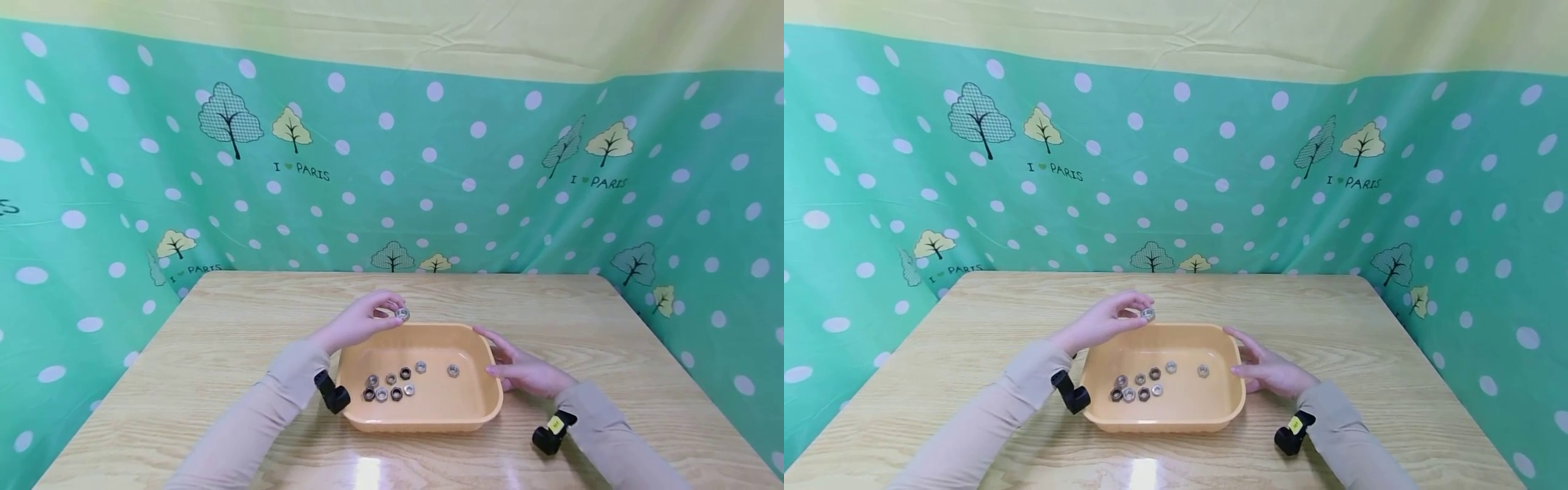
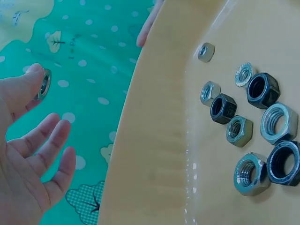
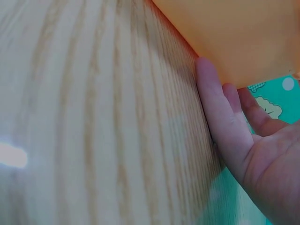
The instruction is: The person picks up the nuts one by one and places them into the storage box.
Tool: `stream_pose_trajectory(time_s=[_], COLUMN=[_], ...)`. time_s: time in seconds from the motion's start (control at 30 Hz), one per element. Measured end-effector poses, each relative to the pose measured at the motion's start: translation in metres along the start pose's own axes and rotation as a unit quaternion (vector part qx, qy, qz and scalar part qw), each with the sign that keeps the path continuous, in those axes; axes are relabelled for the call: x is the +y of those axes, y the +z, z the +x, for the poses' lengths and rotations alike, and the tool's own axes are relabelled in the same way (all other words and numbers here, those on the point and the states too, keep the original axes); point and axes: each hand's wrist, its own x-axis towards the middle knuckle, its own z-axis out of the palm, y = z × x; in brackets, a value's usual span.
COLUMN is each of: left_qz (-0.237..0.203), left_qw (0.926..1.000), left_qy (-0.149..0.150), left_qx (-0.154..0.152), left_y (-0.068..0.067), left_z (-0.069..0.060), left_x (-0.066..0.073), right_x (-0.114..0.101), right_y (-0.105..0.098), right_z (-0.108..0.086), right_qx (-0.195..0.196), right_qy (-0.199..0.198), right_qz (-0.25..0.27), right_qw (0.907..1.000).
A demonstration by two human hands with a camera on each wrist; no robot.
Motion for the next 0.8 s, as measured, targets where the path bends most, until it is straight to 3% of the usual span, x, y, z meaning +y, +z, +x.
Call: stream_pose_trajectory(time_s=[0.2,0.43,0.8], left_qz=[-0.007,-0.021,-0.03], left_qw=[1.0,0.9995,0.9994], left_qy=[0.007,0.01,0.002], left_qx=[-0.001,-0.022,-0.016], left_y=[0.004,0.014,0.025], left_z=[0.008,0.016,0.021], left_x=[0.006,0.008,0.005], right_x=[-0.002,-0.001,0.001], right_y=[0.0,0.002,0.001], right_z=[-0.001,0.001,0.001], right_qx=[0.003,0.011,0.017], right_qy=[0.003,0.011,0.012], right_qz=[-0.007,-0.01,-0.019], right_qw=[1.0,0.9998,0.9996])
